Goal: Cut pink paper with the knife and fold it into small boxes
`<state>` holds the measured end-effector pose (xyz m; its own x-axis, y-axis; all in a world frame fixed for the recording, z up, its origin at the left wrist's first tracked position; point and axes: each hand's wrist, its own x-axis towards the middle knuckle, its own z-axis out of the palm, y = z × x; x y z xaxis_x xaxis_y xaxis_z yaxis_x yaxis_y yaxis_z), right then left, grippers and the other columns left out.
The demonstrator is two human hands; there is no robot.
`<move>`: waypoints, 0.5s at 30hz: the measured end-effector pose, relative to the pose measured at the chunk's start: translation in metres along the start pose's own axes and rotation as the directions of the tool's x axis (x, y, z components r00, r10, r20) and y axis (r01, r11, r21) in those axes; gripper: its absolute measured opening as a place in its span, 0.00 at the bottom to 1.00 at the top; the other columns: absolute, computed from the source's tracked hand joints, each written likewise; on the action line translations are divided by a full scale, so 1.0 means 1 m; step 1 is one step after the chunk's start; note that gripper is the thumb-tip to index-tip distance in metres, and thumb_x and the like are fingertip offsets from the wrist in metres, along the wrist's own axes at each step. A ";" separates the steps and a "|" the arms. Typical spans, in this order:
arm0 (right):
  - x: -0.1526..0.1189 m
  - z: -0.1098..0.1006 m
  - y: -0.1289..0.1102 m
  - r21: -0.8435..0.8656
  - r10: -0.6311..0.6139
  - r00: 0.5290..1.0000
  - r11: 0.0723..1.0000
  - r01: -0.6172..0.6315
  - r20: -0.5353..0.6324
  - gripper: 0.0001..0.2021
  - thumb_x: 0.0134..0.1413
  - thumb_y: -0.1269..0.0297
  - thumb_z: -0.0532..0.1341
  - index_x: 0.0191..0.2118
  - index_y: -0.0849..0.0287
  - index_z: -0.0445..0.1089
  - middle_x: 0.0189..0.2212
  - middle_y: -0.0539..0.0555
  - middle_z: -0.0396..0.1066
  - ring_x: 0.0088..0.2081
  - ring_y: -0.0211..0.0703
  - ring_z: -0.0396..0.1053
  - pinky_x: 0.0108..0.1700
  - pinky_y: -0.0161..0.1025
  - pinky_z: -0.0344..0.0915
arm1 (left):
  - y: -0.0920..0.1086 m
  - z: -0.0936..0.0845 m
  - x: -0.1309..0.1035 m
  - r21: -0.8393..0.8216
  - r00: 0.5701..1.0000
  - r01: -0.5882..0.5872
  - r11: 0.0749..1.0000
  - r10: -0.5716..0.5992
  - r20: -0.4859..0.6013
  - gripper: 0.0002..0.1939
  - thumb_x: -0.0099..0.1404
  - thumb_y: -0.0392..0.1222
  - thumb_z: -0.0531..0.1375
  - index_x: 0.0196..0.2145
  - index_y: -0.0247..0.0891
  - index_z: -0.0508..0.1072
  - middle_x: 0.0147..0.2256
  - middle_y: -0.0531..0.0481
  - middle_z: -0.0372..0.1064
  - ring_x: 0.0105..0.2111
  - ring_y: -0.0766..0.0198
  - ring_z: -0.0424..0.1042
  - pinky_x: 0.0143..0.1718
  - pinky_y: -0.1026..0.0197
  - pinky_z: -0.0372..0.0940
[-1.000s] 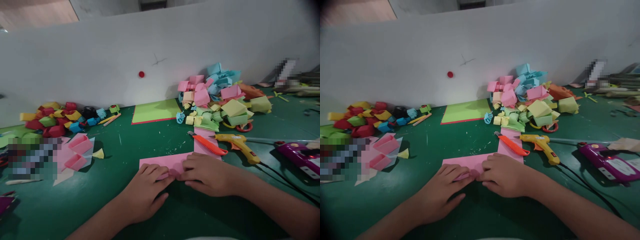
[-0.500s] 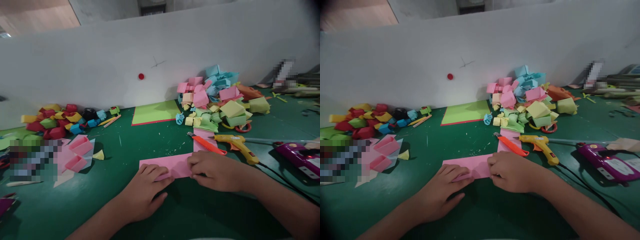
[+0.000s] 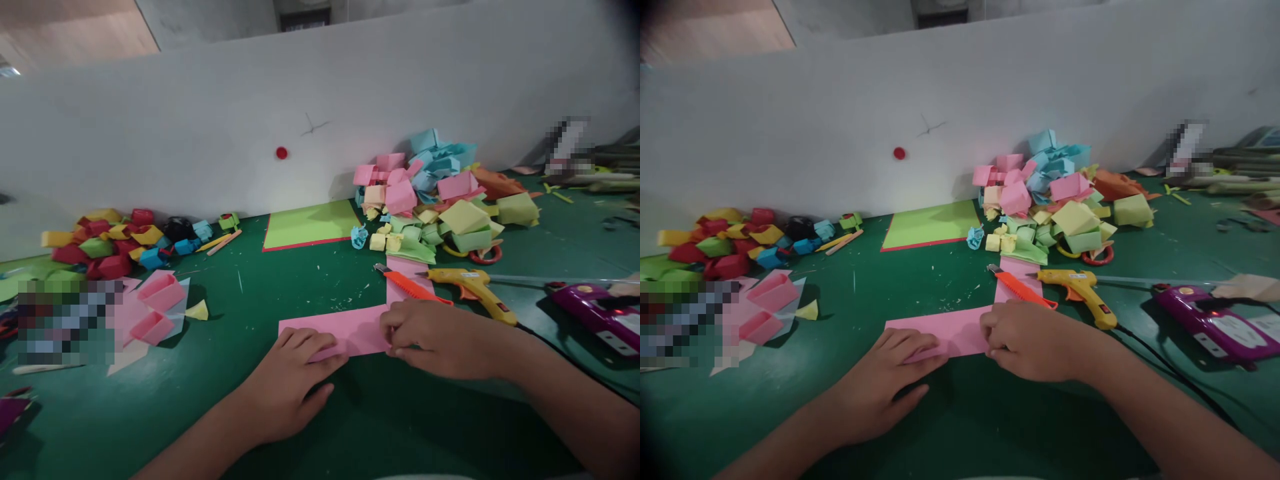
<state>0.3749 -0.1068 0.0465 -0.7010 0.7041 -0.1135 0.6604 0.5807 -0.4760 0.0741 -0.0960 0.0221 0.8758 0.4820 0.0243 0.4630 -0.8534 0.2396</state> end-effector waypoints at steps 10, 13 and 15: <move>-0.008 -0.011 0.000 0.057 0.036 0.999 0.998 -0.038 0.030 0.14 0.66 0.66 0.54 0.32 0.54 0.74 0.36 0.56 0.74 0.42 0.51 0.70 0.43 0.47 0.63 | -0.001 0.000 0.000 -0.008 1.000 -0.008 1.000 0.008 -0.025 0.25 0.69 0.38 0.57 0.62 0.47 0.67 0.60 0.44 0.66 0.57 0.49 0.64 0.57 0.44 0.60; -0.009 -0.012 0.002 0.078 0.065 0.998 0.995 -0.067 0.021 0.14 0.65 0.65 0.55 0.31 0.55 0.75 0.33 0.56 0.76 0.41 0.53 0.71 0.42 0.47 0.64 | -0.001 0.000 -0.001 -0.009 0.999 -0.012 1.000 0.011 -0.037 0.24 0.69 0.38 0.57 0.62 0.47 0.68 0.59 0.44 0.66 0.57 0.49 0.65 0.57 0.45 0.60; -0.011 -0.010 0.005 0.053 0.092 0.996 0.994 -0.091 -0.014 0.14 0.64 0.63 0.56 0.29 0.55 0.75 0.30 0.56 0.76 0.38 0.51 0.72 0.39 0.45 0.65 | -0.001 0.000 -0.001 -0.006 1.000 -0.011 1.000 0.011 -0.029 0.24 0.69 0.38 0.57 0.62 0.47 0.67 0.60 0.44 0.66 0.57 0.49 0.65 0.57 0.44 0.60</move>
<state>0.3883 -0.1079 0.0543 -0.6335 0.7602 -0.1442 0.7063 0.4920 -0.5090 0.0733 -0.0956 0.0220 0.8766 0.4781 0.0550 0.4523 -0.8575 0.2452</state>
